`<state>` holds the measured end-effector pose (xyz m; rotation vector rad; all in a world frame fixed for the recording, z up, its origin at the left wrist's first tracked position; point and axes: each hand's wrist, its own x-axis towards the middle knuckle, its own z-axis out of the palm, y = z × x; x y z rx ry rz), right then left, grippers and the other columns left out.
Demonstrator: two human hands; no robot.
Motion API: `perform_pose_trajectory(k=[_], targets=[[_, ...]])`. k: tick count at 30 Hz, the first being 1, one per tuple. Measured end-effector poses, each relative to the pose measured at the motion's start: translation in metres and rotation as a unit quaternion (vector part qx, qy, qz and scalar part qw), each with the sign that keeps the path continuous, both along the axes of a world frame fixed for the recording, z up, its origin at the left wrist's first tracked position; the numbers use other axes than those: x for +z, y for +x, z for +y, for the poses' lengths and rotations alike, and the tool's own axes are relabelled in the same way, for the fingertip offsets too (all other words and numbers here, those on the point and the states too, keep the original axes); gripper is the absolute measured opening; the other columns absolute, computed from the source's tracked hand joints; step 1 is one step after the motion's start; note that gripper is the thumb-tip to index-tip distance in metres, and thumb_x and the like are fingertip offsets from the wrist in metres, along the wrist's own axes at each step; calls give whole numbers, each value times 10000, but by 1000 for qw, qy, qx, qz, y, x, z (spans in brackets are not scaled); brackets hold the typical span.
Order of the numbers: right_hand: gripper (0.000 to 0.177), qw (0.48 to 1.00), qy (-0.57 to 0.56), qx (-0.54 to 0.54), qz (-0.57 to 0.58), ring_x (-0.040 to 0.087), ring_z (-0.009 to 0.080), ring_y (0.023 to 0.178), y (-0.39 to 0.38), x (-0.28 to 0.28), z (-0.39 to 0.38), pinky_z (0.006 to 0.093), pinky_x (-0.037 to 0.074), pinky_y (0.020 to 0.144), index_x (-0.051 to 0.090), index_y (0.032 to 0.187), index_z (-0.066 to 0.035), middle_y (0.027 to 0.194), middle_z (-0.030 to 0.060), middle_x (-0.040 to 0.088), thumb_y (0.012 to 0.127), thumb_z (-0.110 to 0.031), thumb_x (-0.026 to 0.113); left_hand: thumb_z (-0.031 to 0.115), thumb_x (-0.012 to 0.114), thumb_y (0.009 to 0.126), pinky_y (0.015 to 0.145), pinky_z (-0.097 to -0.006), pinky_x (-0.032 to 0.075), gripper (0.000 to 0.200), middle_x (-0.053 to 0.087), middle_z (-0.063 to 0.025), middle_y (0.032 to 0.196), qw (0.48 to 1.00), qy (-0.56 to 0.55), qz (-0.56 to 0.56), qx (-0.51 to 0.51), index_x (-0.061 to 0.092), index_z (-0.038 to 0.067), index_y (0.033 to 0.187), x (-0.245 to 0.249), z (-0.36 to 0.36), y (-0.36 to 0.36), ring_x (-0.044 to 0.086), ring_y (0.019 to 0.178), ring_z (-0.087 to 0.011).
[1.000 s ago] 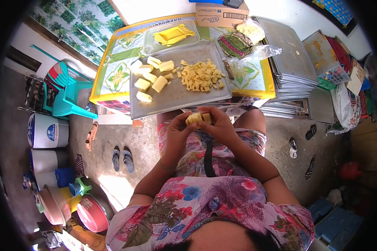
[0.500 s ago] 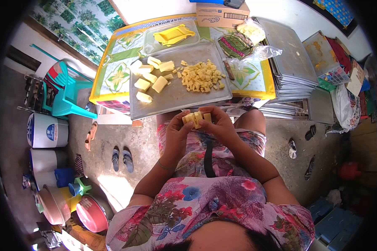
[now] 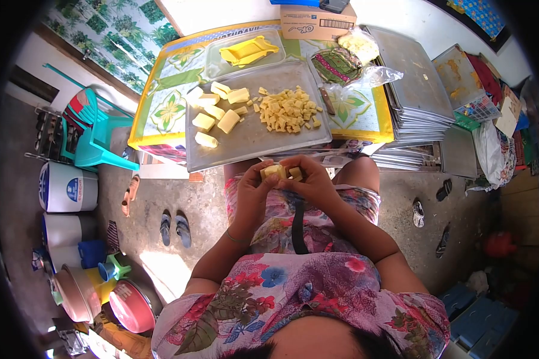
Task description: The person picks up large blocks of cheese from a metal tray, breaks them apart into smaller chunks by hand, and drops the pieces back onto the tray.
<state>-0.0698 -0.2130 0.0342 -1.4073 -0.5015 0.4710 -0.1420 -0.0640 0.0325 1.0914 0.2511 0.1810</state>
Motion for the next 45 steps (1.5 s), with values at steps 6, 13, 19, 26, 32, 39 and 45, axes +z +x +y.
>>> perform_pose_trajectory(k=[6,13,19,26,32,39,45], targets=[[349,996,47,8,77,545,58,826,0,-10,0,216,466,728,585,1087,-38,919,11,599,773,-98,725,49,602,864,861,-271,465,311,605,-106,1054,999,-47,-8,3,516,-22,1155,2,-2,1,585,952,-143],[345,996,53,16,67,549,61,830,0,-8,0,215,468,730,587,1089,-39,931,11,591,776,-90,722,54,617,858,866,-275,465,325,600,-101,1060,1000,-17,-5,18,521,-24,1158,1,-3,1,581,960,-144],[410,999,-15,-6,-33,561,99,846,-1,-7,1,235,470,741,585,1091,-26,957,49,589,738,-135,763,74,627,859,870,-274,465,332,593,-91,1072,1000,-8,5,15,525,-21,1160,-2,-4,1,576,968,-145],[567,1000,-5,18,-10,575,159,941,-1,-8,1,277,472,804,452,1270,-33,1062,110,576,763,-94,699,56,613,858,867,-281,473,397,574,-103,1106,999,-26,18,1,467,-18,1219,-2,-2,3,575,974,-152],[711,983,99,56,147,541,184,1056,0,7,-4,277,441,897,171,1426,-64,1201,155,506,808,42,506,37,634,831,862,-288,485,429,580,-111,1085,1000,-4,10,26,460,-25,1218,-5,-1,5,579,976,-162],[749,973,134,61,175,462,186,1169,-1,2,-2,289,366,969,76,1453,-63,1375,174,372,832,-30,494,-15,631,821,841,-263,498,439,571,-120,1104,994,101,-3,44,462,-33,1226,2,-12,5,585,977,-157],[784,989,98,66,90,305,238,1299,-8,-2,8,321,263,1053,-30,1455,-43,1473,239,133,922,-223,515,-8,623,832,847,-266,496,430,568,-113,1109,992,114,8,47,463,-33,1230,-2,-15,6,581,988,-157]])
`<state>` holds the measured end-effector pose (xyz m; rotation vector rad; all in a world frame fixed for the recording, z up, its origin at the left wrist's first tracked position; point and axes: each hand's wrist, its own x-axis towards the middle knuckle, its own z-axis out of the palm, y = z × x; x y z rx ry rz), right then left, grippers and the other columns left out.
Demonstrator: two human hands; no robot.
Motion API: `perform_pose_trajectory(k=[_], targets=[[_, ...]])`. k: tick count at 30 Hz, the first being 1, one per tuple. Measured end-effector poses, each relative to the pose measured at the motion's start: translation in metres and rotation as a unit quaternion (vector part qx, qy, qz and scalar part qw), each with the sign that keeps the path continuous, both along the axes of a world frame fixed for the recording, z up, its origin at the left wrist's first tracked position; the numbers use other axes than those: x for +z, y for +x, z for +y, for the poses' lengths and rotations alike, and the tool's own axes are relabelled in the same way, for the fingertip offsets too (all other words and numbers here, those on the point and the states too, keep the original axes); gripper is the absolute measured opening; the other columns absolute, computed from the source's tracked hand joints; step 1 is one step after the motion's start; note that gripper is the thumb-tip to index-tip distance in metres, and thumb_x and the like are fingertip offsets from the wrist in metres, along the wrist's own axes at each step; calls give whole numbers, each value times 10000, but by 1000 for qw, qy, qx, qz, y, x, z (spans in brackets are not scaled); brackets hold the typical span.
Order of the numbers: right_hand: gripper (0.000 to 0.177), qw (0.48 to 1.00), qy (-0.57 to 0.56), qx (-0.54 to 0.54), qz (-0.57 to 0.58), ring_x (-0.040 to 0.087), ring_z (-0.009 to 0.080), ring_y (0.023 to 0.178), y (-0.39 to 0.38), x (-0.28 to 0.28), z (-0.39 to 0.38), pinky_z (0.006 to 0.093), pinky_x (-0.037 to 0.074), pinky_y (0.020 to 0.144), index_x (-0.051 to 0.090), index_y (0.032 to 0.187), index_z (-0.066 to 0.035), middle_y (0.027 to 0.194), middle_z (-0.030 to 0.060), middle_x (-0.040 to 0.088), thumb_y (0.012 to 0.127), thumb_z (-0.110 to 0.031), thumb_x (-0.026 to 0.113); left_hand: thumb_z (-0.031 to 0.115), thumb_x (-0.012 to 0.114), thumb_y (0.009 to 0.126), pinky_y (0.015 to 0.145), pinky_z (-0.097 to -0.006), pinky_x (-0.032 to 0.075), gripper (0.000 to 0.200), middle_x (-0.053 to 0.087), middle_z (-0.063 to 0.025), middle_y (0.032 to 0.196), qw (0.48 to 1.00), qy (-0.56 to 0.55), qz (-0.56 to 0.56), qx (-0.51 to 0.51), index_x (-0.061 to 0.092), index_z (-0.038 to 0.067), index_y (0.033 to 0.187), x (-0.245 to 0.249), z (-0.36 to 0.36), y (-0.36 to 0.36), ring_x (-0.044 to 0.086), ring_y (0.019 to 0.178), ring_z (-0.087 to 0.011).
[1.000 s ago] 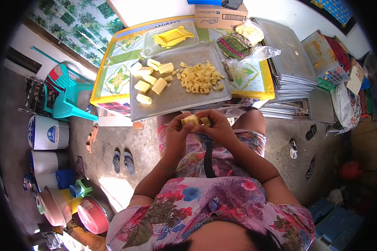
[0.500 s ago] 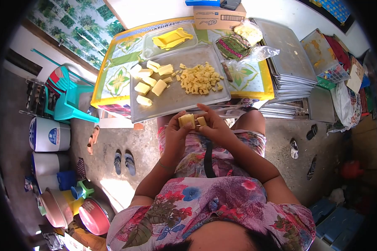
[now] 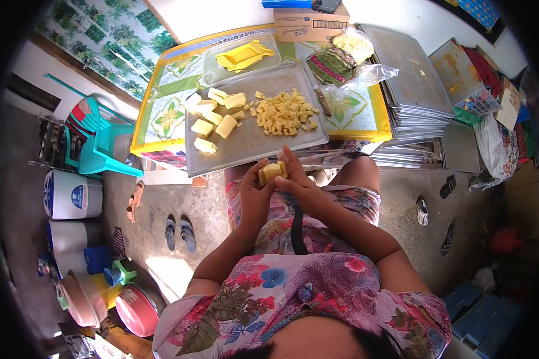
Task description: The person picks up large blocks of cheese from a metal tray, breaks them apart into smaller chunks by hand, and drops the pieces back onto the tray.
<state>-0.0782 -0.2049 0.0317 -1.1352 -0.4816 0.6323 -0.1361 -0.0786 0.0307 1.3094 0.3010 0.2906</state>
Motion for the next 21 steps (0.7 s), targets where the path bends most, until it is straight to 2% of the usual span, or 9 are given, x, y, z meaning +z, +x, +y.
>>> perform_pose_trajectory(k=[3,6,10,12,15,19,21], targets=[[779,998,-26,-20,-46,270,226,1316,-5,6,4,307,247,1053,-47,1447,-17,1469,243,138,943,-267,492,-2,625,833,848,-271,495,426,568,-110,1108,1000,-17,-6,7,466,-31,1227,-1,0,0,581,987,-160],[773,1000,7,11,20,212,211,1339,-8,23,2,296,214,1063,-55,1443,-2,1473,241,116,953,-274,477,9,625,837,847,-272,495,416,568,-109,1106,999,-28,-10,11,469,-26,1220,3,-2,0,582,979,-160],[746,1000,9,9,-10,150,218,1377,-7,11,6,302,174,1086,-55,1446,-11,1491,231,90,944,-196,466,34,612,853,835,-279,503,387,571,-108,1089,997,-70,24,7,470,-14,1210,3,2,2,589,965,-164],[727,999,3,-6,-52,139,231,1389,-4,0,7,308,165,1094,-52,1451,-29,1499,226,84,935,-119,452,44,602,863,823,-287,511,368,576,-106,1071,989,-146,17,-2,470,-6,1203,8,4,3,595,954,-172],[714,997,78,2,9,102,245,1403,-1,-6,6,314,140,1104,-41,1460,-63,1506,221,75,908,3,406,52,594,870,810,-299,522,350,581,-103,1056,978,-206,13,-14,471,2,1194,7,7,5,603,944,-186],[705,998,60,12,-9,127,240,1400,3,-7,3,311,155,1100,-14,1467,-84,1500,224,107,896,59,373,84,578,881,837,-340,514,332,575,-112,1078,976,-214,12,-26,473,14,1188,1,9,6,598,973,-215],[695,999,53,10,-6,168,232,1391,4,-4,0,304,177,1094,3,1469,-87,1491,223,152,900,51,375,70,591,872,815,-319,521,336,578,-104,1059,973,-231,15,-24,474,11,1182,4,8,8,602,950,-196]])
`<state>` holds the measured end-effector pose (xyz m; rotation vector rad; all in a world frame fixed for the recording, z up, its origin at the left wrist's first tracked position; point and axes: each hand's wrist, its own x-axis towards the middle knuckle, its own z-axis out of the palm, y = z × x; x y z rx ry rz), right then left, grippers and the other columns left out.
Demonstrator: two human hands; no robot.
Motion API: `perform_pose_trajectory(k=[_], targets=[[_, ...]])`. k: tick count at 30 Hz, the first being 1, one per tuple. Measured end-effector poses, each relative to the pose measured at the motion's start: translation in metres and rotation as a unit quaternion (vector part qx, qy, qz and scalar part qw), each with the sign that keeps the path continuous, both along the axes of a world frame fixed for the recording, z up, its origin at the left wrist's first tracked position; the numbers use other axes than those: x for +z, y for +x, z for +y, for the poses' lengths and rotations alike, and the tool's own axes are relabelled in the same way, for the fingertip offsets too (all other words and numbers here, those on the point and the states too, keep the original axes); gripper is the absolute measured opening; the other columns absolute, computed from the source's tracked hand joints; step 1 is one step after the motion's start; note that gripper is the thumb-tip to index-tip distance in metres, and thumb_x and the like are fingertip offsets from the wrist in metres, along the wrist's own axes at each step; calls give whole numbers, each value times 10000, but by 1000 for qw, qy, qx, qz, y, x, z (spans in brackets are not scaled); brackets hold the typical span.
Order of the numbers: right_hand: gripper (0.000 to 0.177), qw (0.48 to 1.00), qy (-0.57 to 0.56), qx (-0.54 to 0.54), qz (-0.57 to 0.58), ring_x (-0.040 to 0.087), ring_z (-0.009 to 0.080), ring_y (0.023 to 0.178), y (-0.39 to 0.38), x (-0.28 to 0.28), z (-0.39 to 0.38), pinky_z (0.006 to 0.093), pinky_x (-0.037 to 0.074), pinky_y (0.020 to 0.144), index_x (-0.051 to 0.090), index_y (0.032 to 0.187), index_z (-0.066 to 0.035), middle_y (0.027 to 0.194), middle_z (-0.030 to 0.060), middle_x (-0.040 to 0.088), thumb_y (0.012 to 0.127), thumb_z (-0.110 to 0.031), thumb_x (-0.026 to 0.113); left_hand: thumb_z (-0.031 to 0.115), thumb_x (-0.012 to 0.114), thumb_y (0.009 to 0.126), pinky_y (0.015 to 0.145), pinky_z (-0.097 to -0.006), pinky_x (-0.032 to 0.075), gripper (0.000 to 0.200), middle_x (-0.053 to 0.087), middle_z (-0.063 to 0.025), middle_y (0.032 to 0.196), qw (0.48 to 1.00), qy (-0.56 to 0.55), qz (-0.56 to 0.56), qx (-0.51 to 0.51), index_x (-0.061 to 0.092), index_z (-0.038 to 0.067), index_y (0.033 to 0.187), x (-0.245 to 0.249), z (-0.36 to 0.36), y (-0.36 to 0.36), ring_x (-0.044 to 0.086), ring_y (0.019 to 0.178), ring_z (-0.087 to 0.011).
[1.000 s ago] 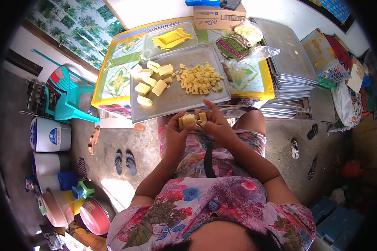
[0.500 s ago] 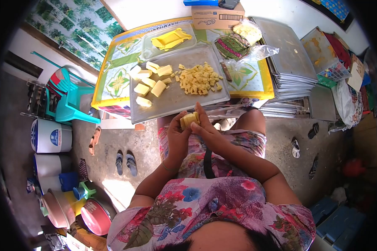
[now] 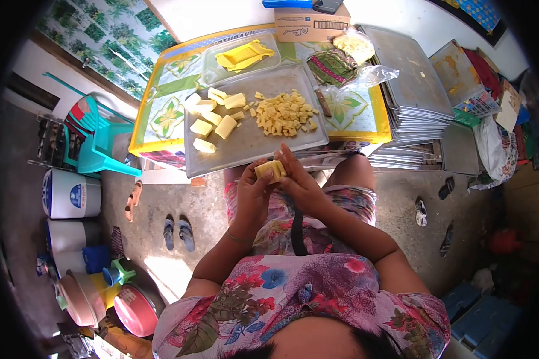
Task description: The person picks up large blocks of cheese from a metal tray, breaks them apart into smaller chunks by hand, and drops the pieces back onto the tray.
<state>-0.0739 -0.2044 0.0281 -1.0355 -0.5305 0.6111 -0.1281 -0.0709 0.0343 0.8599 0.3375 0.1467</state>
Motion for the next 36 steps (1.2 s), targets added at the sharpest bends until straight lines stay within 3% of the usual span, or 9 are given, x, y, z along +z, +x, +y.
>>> perform_pose_trajectory(k=[6,11,14,18,19,23,29,36], targets=[[562,994,3,-25,103,465,212,1181,21,0,2,330,360,1018,179,1432,-64,1353,188,402,919,-7,400,48,595,862,812,-331,524,335,579,-112,1038,1000,-4,6,13,467,9,1169,-4,5,14,605,921,-200],[313,988,-53,-137,57,575,151,924,58,-21,20,264,500,798,492,1083,20,1014,80,542,815,-65,630,47,595,852,826,-333,511,320,560,-88,1027,998,20,-39,55,477,29,1149,-20,23,45,588,912,-191],[351,988,-104,-113,9,587,137,884,77,-26,26,255,490,789,499,1083,18,986,65,556,788,-75,666,35,605,842,839,-333,501,365,552,-79,1031,997,33,-33,59,454,24,1174,-19,35,63,584,901,-177],[438,992,-84,-97,-22,611,142,865,99,-26,39,251,498,787,475,1162,8,975,86,575,778,-45,679,10,629,817,840,-331,500,441,546,-78,1037,993,87,-50,55,423,26,1206,-22,43,82,582,910,-176],[524,993,-71,-91,-8,604,153,882,102,-23,41,261,509,776,439,1232,-3,1009,98,564,769,-25,684,6,635,810,838,-331,502,457,545,-77,1035,993,96,-56,50,419,27,1212,-24,46,87,581,912,-176],[573,991,-34,-125,35,589,168,872,111,-10,49,278,545,745,386,1283,-3,1087,129,503,779,-18,659,-9,655,788,810,-326,510,497,546,-68,1034,995,53,-59,57,417,42,1222,-22,52,104,580,916,-178],[472,984,-24,-117,134,575,152,893,131,-11,60,274,539,762,444,1222,-4,1024,97,530,798,-36,649,-18,669,772,792,-315,520,522,548,-74,1056,996,48,-43,69,423,59,1226,-31,64,125,583,929,-182],[453,988,-61,-117,81,572,140,896,149,-23,66,256,517,756,479,1183,-9,1016,83,539,777,-48,675,-19,709,737,814,-300,509,570,532,-80,1081,987,115,-61,92,421,15,1228,-41,71,144,565,948,-168]])
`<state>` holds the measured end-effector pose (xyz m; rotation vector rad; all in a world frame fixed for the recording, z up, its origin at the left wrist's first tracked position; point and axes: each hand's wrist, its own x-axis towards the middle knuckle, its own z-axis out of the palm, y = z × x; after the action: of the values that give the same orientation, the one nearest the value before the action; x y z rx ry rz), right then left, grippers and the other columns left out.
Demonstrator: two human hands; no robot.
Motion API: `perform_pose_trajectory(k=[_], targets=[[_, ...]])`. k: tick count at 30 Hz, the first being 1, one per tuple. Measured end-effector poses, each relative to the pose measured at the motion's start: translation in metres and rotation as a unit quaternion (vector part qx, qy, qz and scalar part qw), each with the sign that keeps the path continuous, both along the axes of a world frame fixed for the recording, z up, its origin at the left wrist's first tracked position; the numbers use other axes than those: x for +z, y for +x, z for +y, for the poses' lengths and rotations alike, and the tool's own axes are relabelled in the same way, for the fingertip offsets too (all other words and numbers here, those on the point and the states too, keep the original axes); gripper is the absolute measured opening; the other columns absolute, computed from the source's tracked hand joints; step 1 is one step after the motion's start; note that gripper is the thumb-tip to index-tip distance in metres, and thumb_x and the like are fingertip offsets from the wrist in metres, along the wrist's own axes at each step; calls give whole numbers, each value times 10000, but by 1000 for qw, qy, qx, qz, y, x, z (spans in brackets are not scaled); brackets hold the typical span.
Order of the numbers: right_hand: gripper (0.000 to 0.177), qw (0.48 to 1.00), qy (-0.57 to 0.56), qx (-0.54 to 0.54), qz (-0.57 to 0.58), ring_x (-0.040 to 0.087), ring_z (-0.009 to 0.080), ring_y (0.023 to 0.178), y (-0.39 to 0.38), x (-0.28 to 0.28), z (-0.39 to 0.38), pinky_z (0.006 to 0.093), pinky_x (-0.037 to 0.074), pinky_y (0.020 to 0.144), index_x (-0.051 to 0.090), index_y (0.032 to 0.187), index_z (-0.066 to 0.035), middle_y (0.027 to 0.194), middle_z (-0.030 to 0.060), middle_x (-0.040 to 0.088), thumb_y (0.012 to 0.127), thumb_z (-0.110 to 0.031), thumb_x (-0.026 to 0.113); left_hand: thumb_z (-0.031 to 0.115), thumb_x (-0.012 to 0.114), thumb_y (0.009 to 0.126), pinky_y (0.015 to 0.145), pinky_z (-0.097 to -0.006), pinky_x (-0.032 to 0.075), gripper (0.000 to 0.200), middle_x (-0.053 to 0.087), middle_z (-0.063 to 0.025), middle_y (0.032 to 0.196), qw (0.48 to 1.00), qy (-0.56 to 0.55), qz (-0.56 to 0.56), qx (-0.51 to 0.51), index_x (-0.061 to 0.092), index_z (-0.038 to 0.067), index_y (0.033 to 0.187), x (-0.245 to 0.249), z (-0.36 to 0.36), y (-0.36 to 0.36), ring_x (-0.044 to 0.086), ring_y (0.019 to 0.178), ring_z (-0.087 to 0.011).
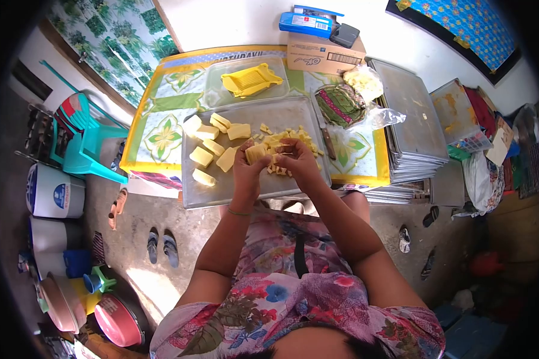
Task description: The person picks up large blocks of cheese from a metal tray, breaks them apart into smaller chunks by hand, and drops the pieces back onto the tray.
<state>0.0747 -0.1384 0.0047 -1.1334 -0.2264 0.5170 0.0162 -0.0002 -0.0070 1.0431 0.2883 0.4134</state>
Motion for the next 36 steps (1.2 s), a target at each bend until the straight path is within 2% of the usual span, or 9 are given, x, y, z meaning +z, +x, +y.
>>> perform_pose_trajectory(k=[5,11,14,20,26,29,32,35,36], targets=[[472,999,-30,-21,-17,581,148,894,6,6,4,257,520,759,479,1182,-10,1012,83,537,760,-42,688,-4,744,706,851,-279,481,633,515,-82,1107,996,80,29,4,409,-5,1244,2,1,6,542,982,-156],[394,989,71,-35,123,593,150,861,15,-5,7,269,532,781,486,1165,-15,1004,82,550,808,-54,647,-5,747,704,855,-287,481,622,533,-75,1071,999,42,20,6,419,-1,1232,-2,4,17,550,962,-159],[340,989,58,-5,134,589,137,865,19,-13,9,276,523,780,498,1136,-10,976,67,569,827,-63,629,6,748,712,852,-292,485,607,541,-75,1054,999,41,35,6,423,3,1225,-12,6,21,556,955,-161],[310,998,18,53,19,589,149,898,22,-26,14,279,499,782,520,1106,-1,996,67,581,830,-85,633,1,700,771,822,-298,504,532,544,-79,1044,999,-5,36,-12,420,6,1224,-15,6,24,566,939,-163],[283,996,31,62,61,591,149,893,35,-35,15,287,505,783,525,1103,3,1009,66,582,856,-110,604,-3,691,777,820,-299,507,524,542,-81,1042,998,-50,27,-11,424,3,1227,-16,9,32,563,933,-163],[236,996,-11,31,87,587,137,893,44,-30,20,274,494,783,562,1077,2,965,53,595,886,-137,574,45,722,746,837,-275,487,550,545,-111,1088,992,88,79,32,451,-19,1220,-23,15,42,560,958,-170],[230,992,-121,28,-9,580,123,913,54,-19,21,257,471,805,595,1055,10,952,49,616,909,-162,550,76,704,763,841,-276,482,515,543,-103,1095,979,181,71,60,473,-20,1214,-25,20,49,550,971,-170],[255,992,-89,-15,-87,588,116,844,54,1,26,243,460,764,604,1047,40,901,68,648,900,-164,562,42,635,816,812,-279,509,460,532,-84,1052,966,240,52,75,448,-10,1233,-23,25,57,554,922,-159],[262,985,-121,-14,-126,590,120,852,58,1,25,246,461,766,603,1057,36,907,75,649,895,-168,568,35,628,817,809,-279,511,448,531,-83,1055,977,195,46,67,456,-11,1228,-19,25,59,553,922,-156]])
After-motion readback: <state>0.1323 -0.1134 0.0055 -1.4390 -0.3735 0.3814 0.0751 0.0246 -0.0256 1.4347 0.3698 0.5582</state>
